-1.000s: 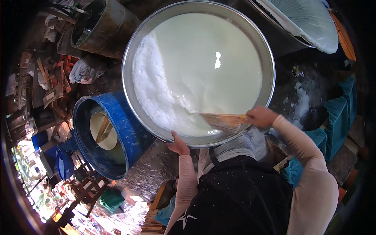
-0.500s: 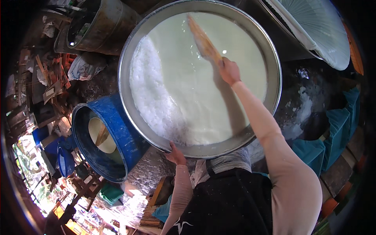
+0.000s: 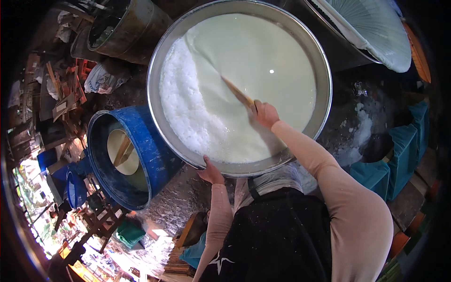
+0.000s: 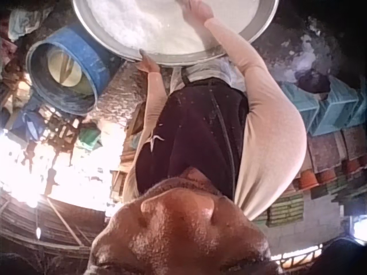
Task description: The person stirs a large vat of white liquid with a wooden paddle and uses a bowl to scoop liquid from a blue bucket and pour it into the vat.
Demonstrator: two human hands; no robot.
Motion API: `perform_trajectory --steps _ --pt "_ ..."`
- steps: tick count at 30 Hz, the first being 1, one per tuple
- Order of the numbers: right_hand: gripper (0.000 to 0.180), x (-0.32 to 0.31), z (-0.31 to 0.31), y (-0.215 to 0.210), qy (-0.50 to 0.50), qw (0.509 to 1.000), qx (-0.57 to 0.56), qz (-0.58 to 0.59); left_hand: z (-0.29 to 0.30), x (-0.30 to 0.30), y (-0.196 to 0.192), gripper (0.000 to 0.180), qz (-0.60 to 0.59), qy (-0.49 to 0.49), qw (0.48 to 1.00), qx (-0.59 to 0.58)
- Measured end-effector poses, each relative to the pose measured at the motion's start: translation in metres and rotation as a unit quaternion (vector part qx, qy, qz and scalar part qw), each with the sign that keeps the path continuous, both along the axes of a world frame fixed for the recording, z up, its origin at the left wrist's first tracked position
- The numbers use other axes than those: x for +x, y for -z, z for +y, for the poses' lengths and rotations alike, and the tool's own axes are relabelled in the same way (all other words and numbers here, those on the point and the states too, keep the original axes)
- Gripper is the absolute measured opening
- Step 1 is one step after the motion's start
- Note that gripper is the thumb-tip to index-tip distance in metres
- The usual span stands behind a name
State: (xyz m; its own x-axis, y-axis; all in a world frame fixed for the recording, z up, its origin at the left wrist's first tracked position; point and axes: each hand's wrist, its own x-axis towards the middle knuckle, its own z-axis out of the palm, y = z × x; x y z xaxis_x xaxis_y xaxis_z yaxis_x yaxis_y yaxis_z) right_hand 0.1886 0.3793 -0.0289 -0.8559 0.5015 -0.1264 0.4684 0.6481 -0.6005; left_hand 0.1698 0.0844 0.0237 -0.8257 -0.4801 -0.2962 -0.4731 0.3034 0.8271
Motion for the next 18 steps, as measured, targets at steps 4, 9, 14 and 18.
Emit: perform_trajectory --steps 4,9,14,18 --pt "0.027 0.065 -0.027 -0.036 -0.054 0.998 0.002 -0.032 -0.008 0.0 -0.002 0.07 -0.028 0.02 0.999 -0.003" --pt "0.027 0.131 -0.021 -0.077 -0.141 0.985 0.0 -0.098 -0.008 0.0 0.005 0.067 -0.011 0.022 0.999 0.048" --pt "0.031 0.151 0.034 -0.128 -0.289 0.947 -0.027 -0.138 0.006 -0.004 -0.014 0.066 -0.035 -0.008 0.999 0.035" --pt "0.035 0.117 0.113 -0.19 -0.156 0.887 -0.296 -0.318 0.003 -0.002 -0.018 0.07 -0.031 -0.006 0.999 0.009"
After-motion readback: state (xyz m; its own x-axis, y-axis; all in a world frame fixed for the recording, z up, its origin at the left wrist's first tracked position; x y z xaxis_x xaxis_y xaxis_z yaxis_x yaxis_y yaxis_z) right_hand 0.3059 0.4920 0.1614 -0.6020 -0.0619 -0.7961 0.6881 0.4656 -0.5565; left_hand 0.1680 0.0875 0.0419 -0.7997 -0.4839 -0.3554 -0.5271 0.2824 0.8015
